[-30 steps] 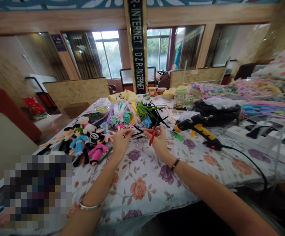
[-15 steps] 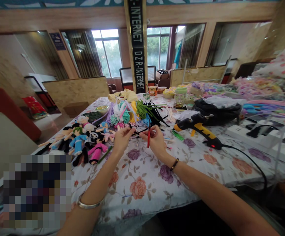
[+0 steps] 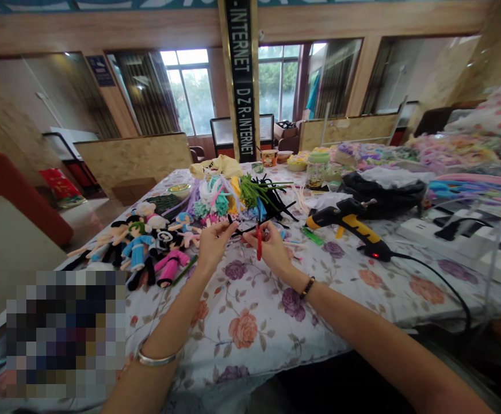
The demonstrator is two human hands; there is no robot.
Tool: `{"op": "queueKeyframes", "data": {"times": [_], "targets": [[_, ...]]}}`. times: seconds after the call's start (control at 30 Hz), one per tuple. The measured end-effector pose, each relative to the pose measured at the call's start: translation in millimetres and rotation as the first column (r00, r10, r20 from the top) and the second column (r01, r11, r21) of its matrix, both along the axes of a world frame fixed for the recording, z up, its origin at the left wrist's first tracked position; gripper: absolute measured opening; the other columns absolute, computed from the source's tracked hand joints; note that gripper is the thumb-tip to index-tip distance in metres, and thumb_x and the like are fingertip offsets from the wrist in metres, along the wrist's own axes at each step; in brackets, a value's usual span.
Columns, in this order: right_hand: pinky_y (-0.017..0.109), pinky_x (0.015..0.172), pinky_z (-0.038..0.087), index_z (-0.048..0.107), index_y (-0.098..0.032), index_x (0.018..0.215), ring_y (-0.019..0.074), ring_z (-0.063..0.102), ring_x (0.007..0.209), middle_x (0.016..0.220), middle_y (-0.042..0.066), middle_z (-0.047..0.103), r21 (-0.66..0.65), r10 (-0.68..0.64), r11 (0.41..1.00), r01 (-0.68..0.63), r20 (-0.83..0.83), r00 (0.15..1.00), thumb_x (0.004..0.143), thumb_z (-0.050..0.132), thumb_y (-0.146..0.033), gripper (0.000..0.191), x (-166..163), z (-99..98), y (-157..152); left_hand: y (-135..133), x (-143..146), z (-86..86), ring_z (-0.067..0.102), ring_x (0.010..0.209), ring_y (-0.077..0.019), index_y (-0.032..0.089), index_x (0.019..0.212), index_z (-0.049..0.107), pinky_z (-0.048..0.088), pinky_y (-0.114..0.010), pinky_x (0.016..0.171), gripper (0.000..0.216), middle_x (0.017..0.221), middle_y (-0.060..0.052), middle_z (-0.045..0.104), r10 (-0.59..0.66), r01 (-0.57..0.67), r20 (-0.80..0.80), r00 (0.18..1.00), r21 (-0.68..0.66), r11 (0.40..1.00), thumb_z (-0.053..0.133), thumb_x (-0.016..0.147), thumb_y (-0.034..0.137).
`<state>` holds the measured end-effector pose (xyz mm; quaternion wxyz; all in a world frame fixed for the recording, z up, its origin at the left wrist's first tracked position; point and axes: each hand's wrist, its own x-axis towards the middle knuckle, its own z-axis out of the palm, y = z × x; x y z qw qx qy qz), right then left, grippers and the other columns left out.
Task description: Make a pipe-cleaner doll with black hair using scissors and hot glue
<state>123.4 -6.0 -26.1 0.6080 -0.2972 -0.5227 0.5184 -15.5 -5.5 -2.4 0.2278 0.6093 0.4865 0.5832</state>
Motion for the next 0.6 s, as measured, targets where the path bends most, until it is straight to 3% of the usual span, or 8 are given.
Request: {"op": "queueKeyframes", "data": {"times": [0.1, 0.33, 0.6], "targets": [[0.027, 0.057, 0.05, 0.037, -0.024, 0.075, 0.0159, 0.065, 0.065, 0.065, -0.006, 0.065, 0.023, -0.005, 1.0, 0.005, 0.006, 1.0, 0.059, 0.077, -0.039, 0.046, 0.5, -1.6, 1.6, -0.5, 0.6, 0.9, 0.057, 0.065, -0.0133, 0.017, 0.065, 0.069, 0.043, -0.024, 0.068, 0.024, 0.063, 0.001, 0.065, -0.027, 0.027, 0.014, 1.0, 0.0, 1.0, 0.064, 0.07, 0.039], [0.026, 0.058, 0.048, 0.038, -0.023, 0.074, 0.0146, 0.063, 0.062, 0.061, -0.006, 0.063, 0.011, -0.003, 1.0, 0.003, -0.018, 1.0, 0.058, 0.079, -0.036, 0.045, 0.8, 0.7, 0.6, 5.3, 1.9, -3.3, 0.062, 0.072, -0.0147, 0.016, 0.079, 0.072, 0.048, -0.029, 0.076, 0.022, 0.077, -0.005, 0.071, -0.15, 0.169, 0.271, 0.951, -0.049, 0.984, 0.071, 0.063, 0.03], [0.025, 0.056, 0.047, 0.039, -0.023, 0.073, 0.0132, 0.061, 0.059, 0.062, -0.006, 0.063, 0.016, -0.009, 1.0, 0.009, -0.014, 1.0, 0.056, 0.079, -0.038, 0.046, 0.0, 0.7, 0.3, 8.9, -1.1, -7.2, 0.061, 0.07, -0.0125, 0.017, 0.076, 0.07, 0.047, -0.025, 0.073, 0.017, 0.074, -0.002, 0.069, -0.093, 0.093, 0.222, 0.971, 0.012, 0.996, 0.069, 0.065, 0.03]]}}
